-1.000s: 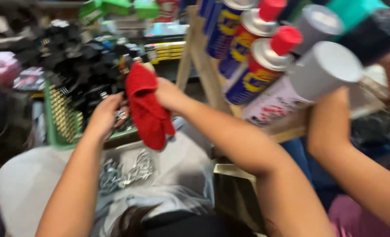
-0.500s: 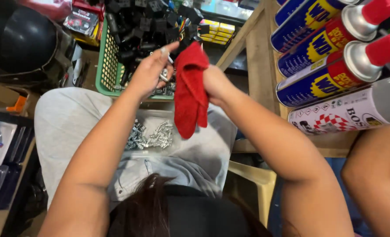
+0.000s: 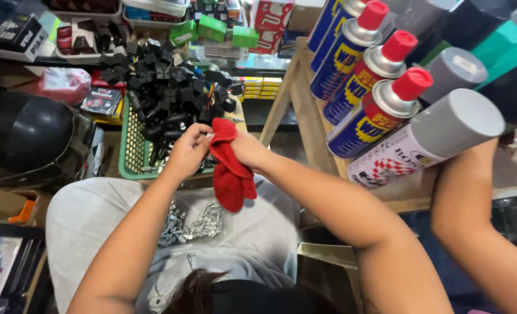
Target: The person sits cross-legged on a chair and cleans small metal screws using a red cloth. They pick up screws from a clear plastic container resting on their lap, wipe each one individually, and place the cleaned screws into a green basket positioned in front of them.
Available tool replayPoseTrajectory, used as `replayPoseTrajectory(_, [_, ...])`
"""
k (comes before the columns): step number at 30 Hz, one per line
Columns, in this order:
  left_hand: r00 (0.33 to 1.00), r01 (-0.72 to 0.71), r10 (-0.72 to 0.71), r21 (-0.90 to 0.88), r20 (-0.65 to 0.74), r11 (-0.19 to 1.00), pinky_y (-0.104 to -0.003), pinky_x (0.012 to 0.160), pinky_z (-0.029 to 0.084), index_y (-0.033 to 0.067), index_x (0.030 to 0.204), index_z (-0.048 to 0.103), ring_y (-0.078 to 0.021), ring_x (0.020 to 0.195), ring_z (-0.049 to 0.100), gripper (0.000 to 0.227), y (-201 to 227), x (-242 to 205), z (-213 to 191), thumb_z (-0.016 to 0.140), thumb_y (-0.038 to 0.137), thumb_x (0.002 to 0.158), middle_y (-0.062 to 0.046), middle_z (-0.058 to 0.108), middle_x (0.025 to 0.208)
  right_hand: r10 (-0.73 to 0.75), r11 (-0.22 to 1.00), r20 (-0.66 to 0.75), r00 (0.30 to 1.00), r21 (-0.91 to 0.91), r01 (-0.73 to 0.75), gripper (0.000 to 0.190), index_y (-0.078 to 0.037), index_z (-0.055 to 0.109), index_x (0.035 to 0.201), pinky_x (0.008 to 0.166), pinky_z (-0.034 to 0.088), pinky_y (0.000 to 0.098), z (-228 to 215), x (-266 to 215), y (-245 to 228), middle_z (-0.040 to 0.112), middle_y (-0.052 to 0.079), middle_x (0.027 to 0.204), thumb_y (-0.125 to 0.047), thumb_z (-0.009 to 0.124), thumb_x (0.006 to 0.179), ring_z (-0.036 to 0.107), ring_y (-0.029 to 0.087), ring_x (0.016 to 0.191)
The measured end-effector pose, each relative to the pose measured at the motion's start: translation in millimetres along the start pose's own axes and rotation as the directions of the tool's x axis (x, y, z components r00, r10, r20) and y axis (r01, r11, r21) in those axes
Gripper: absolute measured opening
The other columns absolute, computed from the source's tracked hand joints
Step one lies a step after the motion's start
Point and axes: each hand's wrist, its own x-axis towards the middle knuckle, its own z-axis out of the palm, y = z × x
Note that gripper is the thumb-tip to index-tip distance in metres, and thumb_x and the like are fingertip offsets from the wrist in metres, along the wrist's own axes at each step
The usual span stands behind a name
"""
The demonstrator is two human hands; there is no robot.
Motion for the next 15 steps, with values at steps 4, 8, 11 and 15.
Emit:
replayPoseTrajectory(4, [0.999, -0.021, 0.022, 0.058, -0.025, 0.998, -0.03, 0.066, 0.05, 0.0146, 0.121, 0.062, -0.0109, 0.067, 0.058, 0.018, 2, -2, 3, 0.064, 0.02, 0.103, -0.001, 0.064, 0.071, -0.003, 1.0, -0.038, 0.999, -0.02, 0.002, 0.046, -0.008, 0.072, 0.122, 0.106, 0.048, 0.053, -3, 0, -6, 0.072, 0.026, 0.118, -0.042, 0.057, 0.097, 0.063, 0.043, 0.122])
replayPoseTrajectory(8, [0.999, 0.004, 0.001, 0.097, -0.053, 0.995, -0.032, 0.066, 0.051, 0.0161, 0.12, 0.064, -0.013, 0.068, 0.061, 0.016, -1, -1, 5, 0.064, 0.019, 0.104, -0.002, 0.068, 0.073, -0.05, 0.998, -0.035, 0.998, -0.039, 0.049, 0.043, 0.0, 0.071, 0.121, 0.109, 0.044, 0.0562, -4, -2, -4, 0.069, 0.033, 0.118, -0.03, 0.052, 0.098, 0.059, 0.047, 0.125])
replayPoseTrajectory(11, [0.999, -0.016, 0.021, 0.103, -0.04, 0.995, -0.034, 0.068, 0.05, 0.0152, 0.12, 0.064, -0.0147, 0.069, 0.06, 0.015, 5, -11, 5, 0.061, 0.018, 0.106, -0.004, 0.066, 0.073, -0.166, 0.985, -0.036, 0.985, 0.05, 0.168, 0.042, 0.007, 0.07, 0.119, 0.106, 0.045, 0.0576, -3, -2, 0, 0.067, 0.039, 0.114, -0.024, 0.051, 0.098, 0.06, 0.053, 0.12])
replayPoseTrajectory(15, [0.998, -0.059, 0.059, -0.035, 0.002, 0.998, -0.029, 0.068, 0.05, 0.0147, 0.125, 0.06, -0.0127, 0.065, 0.057, 0.023, 18, -4, 3, 0.065, 0.022, 0.103, -0.001, 0.065, 0.071, -0.074, 0.931, -0.041, 0.996, 0.355, 0.084, 0.038, 0.004, 0.073, 0.111, 0.071, 0.061, 0.0457, -7, 34, 23, 0.071, 0.021, 0.088, -0.03, 0.06, 0.099, 0.073, 0.029, 0.083])
